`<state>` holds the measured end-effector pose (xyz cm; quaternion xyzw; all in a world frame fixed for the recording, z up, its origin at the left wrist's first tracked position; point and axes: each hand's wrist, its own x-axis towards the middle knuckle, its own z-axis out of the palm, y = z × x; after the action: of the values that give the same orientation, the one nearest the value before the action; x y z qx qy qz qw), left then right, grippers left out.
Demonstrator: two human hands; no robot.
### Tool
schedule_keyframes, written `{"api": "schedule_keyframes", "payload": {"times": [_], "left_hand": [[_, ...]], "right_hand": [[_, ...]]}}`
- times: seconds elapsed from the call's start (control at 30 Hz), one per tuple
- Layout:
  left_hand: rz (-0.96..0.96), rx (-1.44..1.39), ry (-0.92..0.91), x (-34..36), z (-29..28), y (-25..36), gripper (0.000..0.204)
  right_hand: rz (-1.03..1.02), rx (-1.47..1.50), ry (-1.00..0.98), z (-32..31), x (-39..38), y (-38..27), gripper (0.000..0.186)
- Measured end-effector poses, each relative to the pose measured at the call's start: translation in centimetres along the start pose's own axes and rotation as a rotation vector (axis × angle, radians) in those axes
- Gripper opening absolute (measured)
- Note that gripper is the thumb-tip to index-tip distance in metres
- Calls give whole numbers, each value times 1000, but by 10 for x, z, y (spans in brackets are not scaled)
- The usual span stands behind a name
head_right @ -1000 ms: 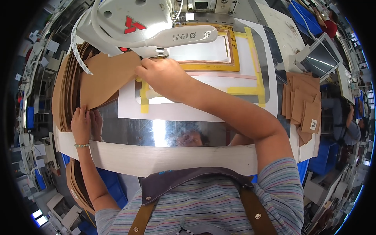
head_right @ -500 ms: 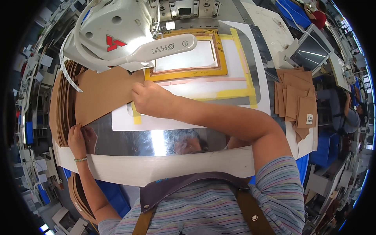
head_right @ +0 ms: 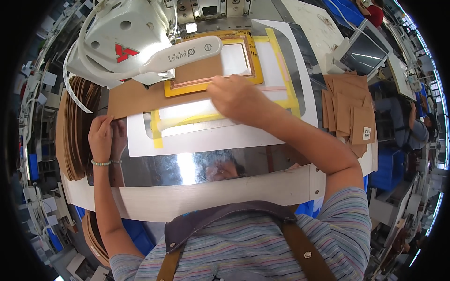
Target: Sewing brand labels onto rectangular brown leather or fabric components using an industrial sewing machine.
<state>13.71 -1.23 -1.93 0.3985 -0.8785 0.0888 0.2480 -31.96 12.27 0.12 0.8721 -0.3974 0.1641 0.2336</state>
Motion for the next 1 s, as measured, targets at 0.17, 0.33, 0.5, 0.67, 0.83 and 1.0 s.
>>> {"api": "schedule_keyframes", "payload": {"times": [0.17, 0.33, 0.5, 0.67, 0.83, 1.0], "left_hand": [[282, -74, 28, 47, 28, 52, 30], [467, -51, -20, 72, 46, 93, 32], [444, -13, -116, 57, 33, 100, 36], [97, -113, -147, 38, 19, 121, 49], [107, -115, -232, 37, 29, 127, 53], [61, -163, -240, 22, 28, 112, 57]], "right_hand": [[50, -121, -147, -35, -62, 30, 10], [190, -273, -176, -38, -111, 62, 7], [373, -113, -188, -40, -128, 36, 28], [745, 27, -269, -47, -138, 8, 52], [759, 79, -289, -45, -155, 13, 59], [740, 52, -268, -34, -153, 13, 56]]}}
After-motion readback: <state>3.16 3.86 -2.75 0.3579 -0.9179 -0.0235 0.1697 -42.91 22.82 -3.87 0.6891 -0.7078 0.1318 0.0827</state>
